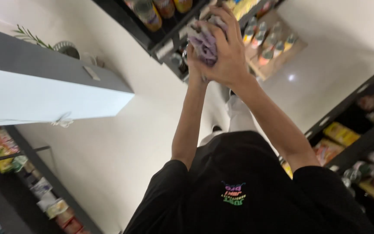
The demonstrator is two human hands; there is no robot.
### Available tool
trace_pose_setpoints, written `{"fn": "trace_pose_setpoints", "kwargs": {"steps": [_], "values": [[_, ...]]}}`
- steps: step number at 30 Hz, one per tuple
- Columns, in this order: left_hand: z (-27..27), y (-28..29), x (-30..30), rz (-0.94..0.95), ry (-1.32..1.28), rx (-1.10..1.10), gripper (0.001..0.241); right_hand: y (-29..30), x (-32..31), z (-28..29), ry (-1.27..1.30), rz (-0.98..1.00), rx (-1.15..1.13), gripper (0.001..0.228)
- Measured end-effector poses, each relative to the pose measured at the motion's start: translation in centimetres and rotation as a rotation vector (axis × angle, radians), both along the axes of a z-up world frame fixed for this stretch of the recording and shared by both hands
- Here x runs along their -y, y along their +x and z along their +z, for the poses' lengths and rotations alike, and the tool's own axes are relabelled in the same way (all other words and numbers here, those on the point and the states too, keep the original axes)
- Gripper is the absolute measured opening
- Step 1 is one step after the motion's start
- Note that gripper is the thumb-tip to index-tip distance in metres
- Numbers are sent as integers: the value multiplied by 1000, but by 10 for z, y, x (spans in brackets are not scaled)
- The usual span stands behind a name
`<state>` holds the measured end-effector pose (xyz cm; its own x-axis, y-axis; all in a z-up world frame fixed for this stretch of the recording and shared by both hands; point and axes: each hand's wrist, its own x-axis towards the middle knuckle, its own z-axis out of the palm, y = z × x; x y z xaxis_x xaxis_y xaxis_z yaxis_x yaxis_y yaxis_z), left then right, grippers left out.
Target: Cleaning canned goods with a cloth and organizing them onto a retail shelf.
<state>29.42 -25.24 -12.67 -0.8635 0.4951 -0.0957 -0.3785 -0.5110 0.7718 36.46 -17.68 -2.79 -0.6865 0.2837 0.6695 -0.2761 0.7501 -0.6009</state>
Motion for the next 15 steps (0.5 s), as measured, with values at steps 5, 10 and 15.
{"fn": "trace_pose_setpoints", "kwargs": {"steps": [5,10,15], "values": [[8,29,30,24,-568,-468,55,-10,-9,-39,-270,-258,-117,14],[26,43,62,-360,-573,-547,64,14,-45,-72,-260,-169,160,35],[-10,77,64,-417,-591,-1007,42,52,-2,-51,9,77,608,43]]}}
